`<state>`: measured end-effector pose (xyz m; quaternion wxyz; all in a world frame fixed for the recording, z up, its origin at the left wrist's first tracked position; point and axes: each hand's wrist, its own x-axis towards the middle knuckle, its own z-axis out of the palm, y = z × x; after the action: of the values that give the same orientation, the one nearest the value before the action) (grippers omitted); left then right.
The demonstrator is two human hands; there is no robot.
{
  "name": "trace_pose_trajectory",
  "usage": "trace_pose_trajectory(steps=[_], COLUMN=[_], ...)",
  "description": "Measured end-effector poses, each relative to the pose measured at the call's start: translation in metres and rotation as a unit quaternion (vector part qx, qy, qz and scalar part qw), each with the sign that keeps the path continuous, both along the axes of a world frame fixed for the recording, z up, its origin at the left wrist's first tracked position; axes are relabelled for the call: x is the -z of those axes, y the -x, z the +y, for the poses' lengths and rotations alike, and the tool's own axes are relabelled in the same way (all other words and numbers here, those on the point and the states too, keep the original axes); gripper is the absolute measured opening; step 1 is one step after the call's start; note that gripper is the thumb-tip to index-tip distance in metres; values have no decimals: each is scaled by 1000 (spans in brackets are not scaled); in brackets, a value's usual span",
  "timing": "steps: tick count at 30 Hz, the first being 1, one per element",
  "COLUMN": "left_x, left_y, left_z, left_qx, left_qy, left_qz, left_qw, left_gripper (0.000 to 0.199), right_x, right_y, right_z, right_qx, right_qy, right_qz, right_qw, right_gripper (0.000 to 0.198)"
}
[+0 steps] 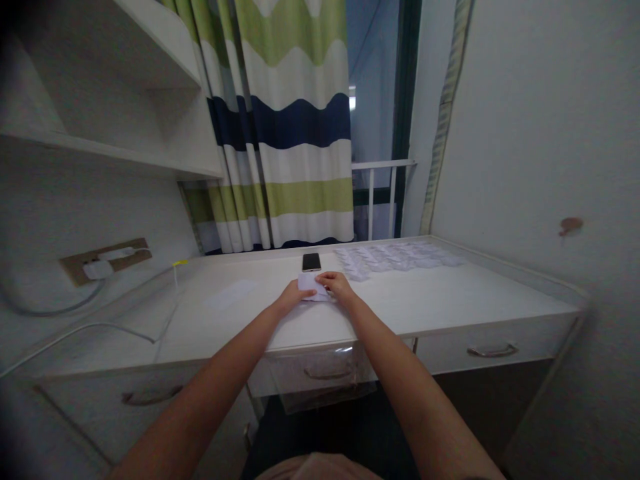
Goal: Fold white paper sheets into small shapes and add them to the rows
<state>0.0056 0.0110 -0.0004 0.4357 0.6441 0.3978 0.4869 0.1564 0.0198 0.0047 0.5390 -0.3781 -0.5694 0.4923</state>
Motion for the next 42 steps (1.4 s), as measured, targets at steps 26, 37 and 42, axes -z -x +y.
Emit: trace_pose_trajectory(steps=[26, 37, 42], left_x=[-2, 0, 6], left_y=[0, 3, 4], left_z=[-2, 2, 7], left_qx=[-36, -59, -44], left_qy=[11, 13, 29], left_qz=[6, -36, -72], left_qw=[999, 998, 996], left_gripper=[37, 38, 42], right_x=[6, 7, 8], right_y=[-4, -5, -5], right_z=[11, 12, 12], right_qx=[22, 24, 39], right_qy=[-88, -120, -132], right_qz=[-68, -123, -141], right_qw=[994, 985, 980], right_gripper=[33, 32, 32])
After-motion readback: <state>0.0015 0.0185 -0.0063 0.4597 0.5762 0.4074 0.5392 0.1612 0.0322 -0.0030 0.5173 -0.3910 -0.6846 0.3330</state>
